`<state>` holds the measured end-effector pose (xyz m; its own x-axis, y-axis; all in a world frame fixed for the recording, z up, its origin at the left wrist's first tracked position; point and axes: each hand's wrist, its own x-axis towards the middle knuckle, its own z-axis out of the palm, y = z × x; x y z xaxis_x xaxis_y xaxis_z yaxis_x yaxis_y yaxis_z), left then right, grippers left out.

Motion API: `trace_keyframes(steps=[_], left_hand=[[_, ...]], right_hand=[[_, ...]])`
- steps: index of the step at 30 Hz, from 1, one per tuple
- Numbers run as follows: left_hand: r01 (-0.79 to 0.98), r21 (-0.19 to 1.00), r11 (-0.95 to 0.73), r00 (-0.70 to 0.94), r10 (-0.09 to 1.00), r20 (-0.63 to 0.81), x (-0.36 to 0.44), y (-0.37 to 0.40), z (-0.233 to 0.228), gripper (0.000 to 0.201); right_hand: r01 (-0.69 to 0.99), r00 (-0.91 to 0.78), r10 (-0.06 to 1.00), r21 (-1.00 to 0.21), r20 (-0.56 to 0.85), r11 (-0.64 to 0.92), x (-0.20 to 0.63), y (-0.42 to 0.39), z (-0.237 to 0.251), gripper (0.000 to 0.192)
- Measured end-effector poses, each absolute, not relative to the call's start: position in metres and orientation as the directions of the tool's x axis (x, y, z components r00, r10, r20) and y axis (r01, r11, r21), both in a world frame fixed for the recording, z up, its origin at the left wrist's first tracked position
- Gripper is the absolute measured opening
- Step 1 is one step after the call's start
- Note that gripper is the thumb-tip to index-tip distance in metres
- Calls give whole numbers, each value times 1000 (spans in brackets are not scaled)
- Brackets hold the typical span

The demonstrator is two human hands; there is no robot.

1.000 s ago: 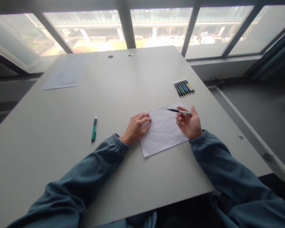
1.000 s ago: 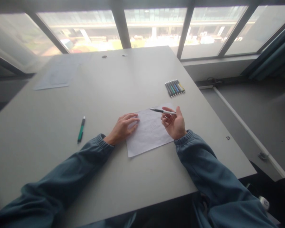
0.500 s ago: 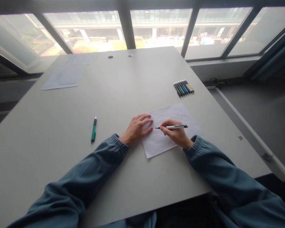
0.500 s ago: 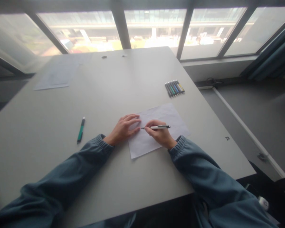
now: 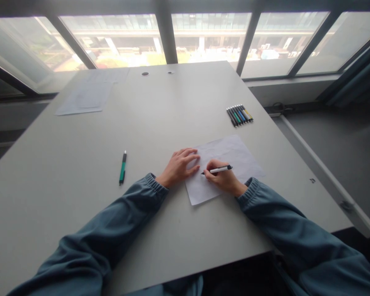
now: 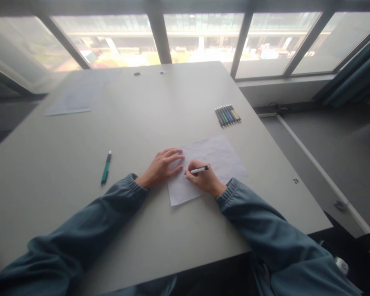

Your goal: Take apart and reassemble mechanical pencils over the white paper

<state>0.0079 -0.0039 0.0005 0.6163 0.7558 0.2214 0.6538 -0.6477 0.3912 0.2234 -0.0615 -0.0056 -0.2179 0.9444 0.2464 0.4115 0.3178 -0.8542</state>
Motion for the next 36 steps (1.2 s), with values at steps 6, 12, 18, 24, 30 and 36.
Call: trace_keyframes(steps=[6,12,18,24,30,36], left_hand=[[653,397,-645,615,757,220,8,-3,-1,32],[659,389,-644,614,759,217,7,-3,-2,32],[657,390,-645,613,758,222,7,-2,-1,31],[639,437,-633,602,765,229,7,-4,3,26],[627,514,-585,440,811,386,8,-6,5,26],[491,551,-675,507,736,449,6,-6,7,35]], right_hand=[[407,-225,947,-861,230,306,222,-60,-6,17],[418,-211,951,-859,225,296,222,-58,-7,16],[339,-158,962,-903,224,266,225,-59,-6,19],[182,191,943,-954,273,239,244,-55,6,22],[-24,144,980,-989,141,146,254,-50,10,17],[-110,-138,987,-992,81,66,247,-58,16,24]])
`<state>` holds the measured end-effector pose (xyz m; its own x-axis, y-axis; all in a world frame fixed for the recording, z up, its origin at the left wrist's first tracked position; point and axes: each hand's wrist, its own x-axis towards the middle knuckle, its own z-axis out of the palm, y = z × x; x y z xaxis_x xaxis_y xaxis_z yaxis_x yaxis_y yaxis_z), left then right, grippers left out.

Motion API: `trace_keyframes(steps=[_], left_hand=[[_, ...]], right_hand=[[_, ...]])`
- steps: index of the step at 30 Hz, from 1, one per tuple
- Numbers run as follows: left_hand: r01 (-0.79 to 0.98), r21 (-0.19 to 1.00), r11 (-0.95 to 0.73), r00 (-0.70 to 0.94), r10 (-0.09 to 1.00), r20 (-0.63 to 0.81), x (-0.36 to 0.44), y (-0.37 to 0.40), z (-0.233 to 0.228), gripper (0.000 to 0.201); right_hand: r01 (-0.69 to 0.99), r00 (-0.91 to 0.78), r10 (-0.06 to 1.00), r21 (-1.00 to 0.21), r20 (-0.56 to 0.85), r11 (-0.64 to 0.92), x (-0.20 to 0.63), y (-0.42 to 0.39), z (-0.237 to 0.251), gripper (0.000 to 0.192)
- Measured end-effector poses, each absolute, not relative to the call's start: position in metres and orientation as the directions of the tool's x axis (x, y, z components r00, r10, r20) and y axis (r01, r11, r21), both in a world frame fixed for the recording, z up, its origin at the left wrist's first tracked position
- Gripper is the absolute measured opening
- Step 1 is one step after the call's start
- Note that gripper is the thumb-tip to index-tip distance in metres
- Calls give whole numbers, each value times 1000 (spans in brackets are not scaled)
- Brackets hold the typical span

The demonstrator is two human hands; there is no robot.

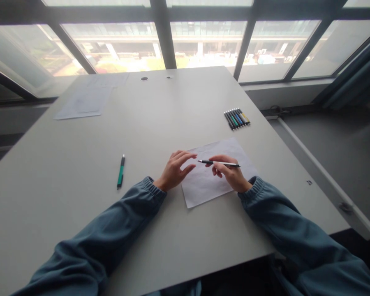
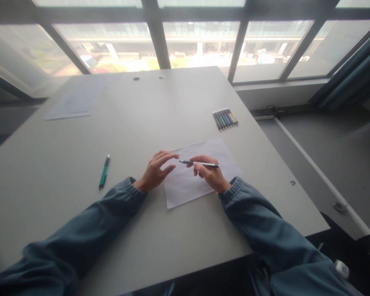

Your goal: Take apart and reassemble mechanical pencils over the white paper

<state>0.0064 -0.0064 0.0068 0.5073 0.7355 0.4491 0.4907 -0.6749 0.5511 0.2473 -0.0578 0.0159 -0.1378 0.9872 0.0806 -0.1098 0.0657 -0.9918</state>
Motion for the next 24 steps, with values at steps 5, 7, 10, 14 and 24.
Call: trace_keyframes(steps=[5,7,10,14,24], left_hand=[[486,472,-736,613,672,416,7,-8,6,27],[506,473,-721,598,689,410,7,-7,5,25],[521,497,-694,533,719,445,8,-6,3,28],[544,535,-647,436,762,478,8,-5,4,31],[514,568,-643,418,766,489,7,-3,3,31]], right_hand=[[-28,-270,960,-997,78,73,244,-61,17,26],[-43,-276,959,-998,63,53,244,-60,16,31],[-201,-231,972,-979,38,-9,246,-58,15,41],[-446,-176,981,-882,-82,-153,250,-53,18,63],[-501,-134,984,-849,-114,-166,252,-50,13,50]])
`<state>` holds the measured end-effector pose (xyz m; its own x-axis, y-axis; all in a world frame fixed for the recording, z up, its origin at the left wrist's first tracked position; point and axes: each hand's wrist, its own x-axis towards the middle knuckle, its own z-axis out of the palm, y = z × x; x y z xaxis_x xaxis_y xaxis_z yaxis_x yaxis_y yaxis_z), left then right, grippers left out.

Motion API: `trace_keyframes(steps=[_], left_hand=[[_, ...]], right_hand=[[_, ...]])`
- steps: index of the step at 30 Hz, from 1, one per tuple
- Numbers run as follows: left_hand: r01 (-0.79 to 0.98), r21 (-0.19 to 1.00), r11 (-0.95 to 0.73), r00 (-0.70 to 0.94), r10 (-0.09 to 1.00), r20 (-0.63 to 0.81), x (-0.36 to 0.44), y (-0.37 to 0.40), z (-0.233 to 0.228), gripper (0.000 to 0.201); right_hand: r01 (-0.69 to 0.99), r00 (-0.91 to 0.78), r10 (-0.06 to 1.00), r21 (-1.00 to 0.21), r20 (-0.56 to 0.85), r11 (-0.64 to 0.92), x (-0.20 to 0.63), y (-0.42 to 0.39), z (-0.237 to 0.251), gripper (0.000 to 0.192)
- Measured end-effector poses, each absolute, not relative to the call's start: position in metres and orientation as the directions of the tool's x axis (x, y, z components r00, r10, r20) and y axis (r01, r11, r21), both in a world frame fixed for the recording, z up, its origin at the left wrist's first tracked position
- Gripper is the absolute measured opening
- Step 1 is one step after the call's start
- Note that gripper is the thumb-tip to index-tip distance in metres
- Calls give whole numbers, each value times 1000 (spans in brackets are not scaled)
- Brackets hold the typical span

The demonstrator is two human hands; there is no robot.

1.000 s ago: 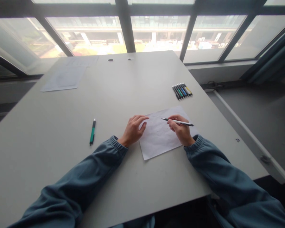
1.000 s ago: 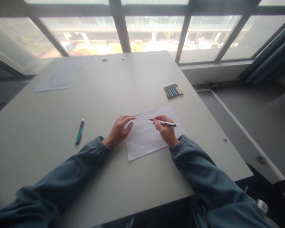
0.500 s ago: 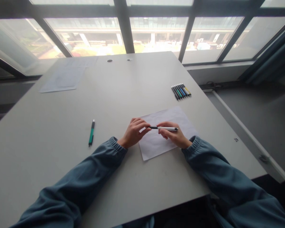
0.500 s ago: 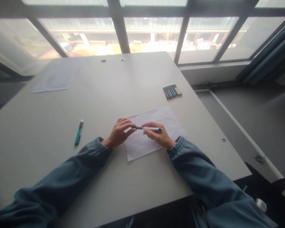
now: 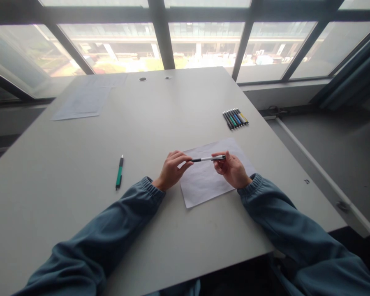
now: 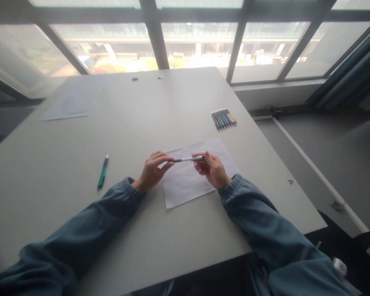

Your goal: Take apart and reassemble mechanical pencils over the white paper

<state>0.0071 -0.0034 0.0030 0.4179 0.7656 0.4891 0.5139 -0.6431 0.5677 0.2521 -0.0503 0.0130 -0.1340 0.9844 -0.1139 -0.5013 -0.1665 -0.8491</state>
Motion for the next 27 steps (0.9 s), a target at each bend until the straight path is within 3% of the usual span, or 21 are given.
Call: trace_keyframes(steps=[5,11,15,20,27], left_hand=[[526,575,-627,391,779,491,7,-3,2,28],[556,562,-612,338,784,521,6,0,2,22],[518,593,-617,304,780,547,6,0,3,20],[410,717,-564,236,825,514,4,3,2,19],[297,846,-443,158,897,414,-1,9,-2,26]], right_hand=[[-475,-94,987,-865,-130,-159,251,-48,12,50],[-342,151,988,-940,-40,14,258,-40,6,38],[-153,134,989,-985,59,80,265,-38,7,30],[56,118,983,-989,141,135,271,-37,9,25],[387,2,960,-886,279,256,270,-41,4,16]])
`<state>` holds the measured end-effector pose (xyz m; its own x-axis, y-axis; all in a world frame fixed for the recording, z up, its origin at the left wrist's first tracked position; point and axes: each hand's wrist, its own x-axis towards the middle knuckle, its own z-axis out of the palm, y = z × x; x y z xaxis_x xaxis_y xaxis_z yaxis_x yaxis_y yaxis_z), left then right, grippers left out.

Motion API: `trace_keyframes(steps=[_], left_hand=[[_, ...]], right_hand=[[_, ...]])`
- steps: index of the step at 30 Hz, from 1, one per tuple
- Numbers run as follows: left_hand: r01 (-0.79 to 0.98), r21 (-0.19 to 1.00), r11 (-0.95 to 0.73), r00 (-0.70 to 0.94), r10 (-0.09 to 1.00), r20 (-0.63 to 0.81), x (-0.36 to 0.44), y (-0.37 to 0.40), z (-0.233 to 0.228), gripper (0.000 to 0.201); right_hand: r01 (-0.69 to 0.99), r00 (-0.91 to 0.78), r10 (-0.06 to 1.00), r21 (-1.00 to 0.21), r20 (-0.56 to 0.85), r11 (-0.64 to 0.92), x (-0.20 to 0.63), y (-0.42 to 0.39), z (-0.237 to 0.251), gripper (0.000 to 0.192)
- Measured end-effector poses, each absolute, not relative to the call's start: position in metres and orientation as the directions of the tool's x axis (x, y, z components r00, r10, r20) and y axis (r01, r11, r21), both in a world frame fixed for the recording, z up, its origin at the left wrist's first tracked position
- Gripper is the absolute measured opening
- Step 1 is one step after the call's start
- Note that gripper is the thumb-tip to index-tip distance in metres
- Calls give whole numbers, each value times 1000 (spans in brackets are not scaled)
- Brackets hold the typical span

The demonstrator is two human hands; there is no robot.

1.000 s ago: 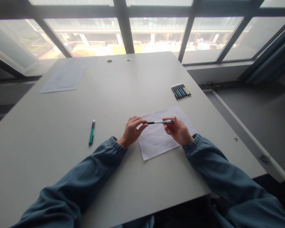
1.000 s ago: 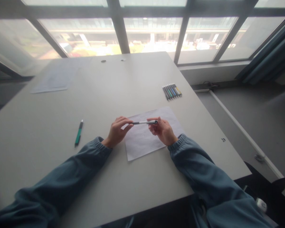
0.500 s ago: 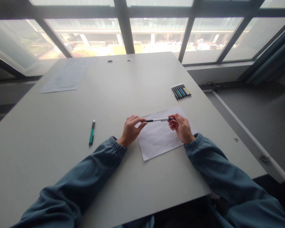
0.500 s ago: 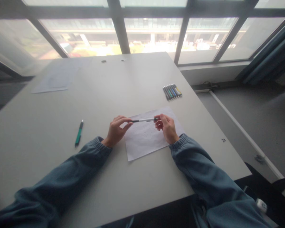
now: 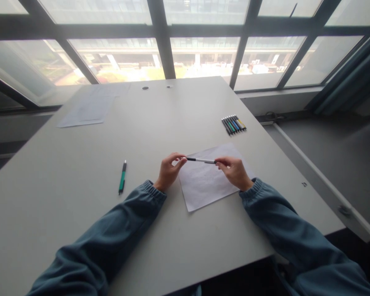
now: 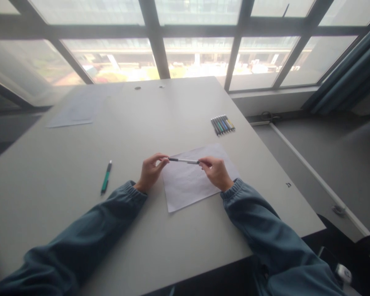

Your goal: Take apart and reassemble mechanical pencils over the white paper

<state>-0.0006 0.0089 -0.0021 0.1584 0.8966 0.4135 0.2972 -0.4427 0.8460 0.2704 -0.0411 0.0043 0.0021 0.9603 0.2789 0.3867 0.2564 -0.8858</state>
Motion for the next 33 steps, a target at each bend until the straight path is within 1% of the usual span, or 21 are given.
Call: trace_keyframes(steps=[3,5,9,11,14,17,19,23,27,33], left_hand=[[281,860,-425,149,905,399,-1,9,-1,28],[278,865,-417,133,909,395,0,8,-1,30],[277,879,-387,92,922,377,-1,9,-1,32],[263,897,-355,26,932,361,-2,11,-2,37],[223,925,-309,-40,945,325,-2,15,-5,43],[210,932,-296,-38,950,311,-2,16,-7,43],[220,929,-298,-19,951,310,-1,16,-7,43],[228,925,-304,14,951,309,-1,15,-6,45],[217,926,-310,25,950,312,-2,15,-5,50],[231,927,-294,63,956,288,-2,17,-8,60]], right_hand=[[571,-64,947,-767,316,294,265,-48,8,13],[661,-108,941,-685,320,308,260,-54,12,15],[785,-122,939,-547,321,289,255,-61,22,15],[834,-101,938,-486,332,262,258,-56,28,16],[903,-17,940,-400,340,160,268,-37,36,19],[945,142,947,-323,289,-43,281,-6,42,22],[949,218,942,-279,254,-145,287,14,45,25],[919,352,921,-246,164,-308,291,46,44,30],[900,399,909,-242,119,-363,291,62,36,32],[882,423,906,-240,26,-405,287,74,30,26]])
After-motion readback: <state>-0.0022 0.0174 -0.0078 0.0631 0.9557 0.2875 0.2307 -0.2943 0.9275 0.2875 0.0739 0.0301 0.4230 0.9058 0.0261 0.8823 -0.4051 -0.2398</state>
